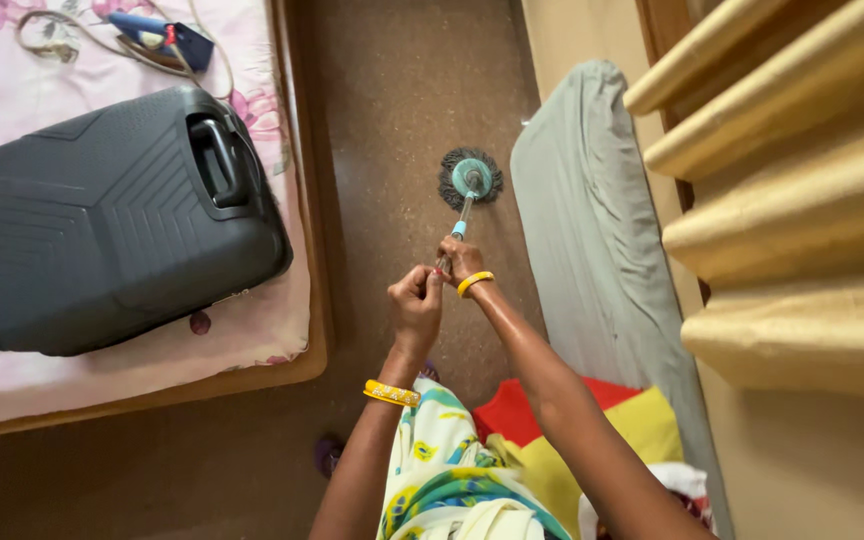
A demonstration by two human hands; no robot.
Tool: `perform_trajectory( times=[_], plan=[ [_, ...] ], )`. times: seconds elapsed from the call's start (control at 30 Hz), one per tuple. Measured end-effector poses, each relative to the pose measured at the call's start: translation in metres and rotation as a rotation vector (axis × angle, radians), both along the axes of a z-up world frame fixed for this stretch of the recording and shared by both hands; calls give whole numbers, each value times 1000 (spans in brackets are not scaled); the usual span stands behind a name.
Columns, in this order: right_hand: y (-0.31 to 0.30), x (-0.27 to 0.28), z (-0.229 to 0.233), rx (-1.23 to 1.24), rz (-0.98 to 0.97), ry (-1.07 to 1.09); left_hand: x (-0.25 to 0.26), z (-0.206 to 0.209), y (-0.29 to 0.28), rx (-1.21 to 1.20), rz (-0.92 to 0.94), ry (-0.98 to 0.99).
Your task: The person mops the bedroom floor using a spin mop, moving around furniture such as a bed, suitcase, and wooden cabinet. The person briefly opens a drawer under the cabinet before continuing to mop the floor.
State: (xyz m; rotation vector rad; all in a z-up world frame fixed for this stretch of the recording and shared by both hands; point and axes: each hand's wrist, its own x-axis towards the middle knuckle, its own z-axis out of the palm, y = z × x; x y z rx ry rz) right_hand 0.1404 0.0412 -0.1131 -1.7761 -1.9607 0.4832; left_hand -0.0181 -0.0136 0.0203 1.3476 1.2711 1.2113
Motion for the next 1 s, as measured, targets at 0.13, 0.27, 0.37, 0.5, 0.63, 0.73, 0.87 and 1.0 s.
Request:
perform_trajectory(
  times=[0.13, 0.27, 0.37, 0.5, 0.63, 0.73, 0.87, 1.0],
  plan=[
    [-40, -24, 8, 28, -75, 1, -26, 14, -27, -38, -93, 27],
    [-94, -51, 4, 86, -173, 11, -61, 19, -64, -16, -204, 78],
    [-138, -88, -14, 123, -290, -10, -97, 18, -90, 19, -281, -12],
    [-194, -126, -38, 74, -412, -75, -142, 22, -121, -118, -414, -112],
    [-240, -145, -49, 102, -493, -73, -163, 30, -139, -254, -528, -185],
    [-266, -149, -42, 97, -535, -83, -161, 37, -146, -270, -591, -228],
    [-302, -150, -32, 16, -607, -65, -153, 41, -158, -324, -671, -277],
    [-326, -138, -26, -12, -570, -38, -141, 46, -170, -355, -700, -316]
  ],
)
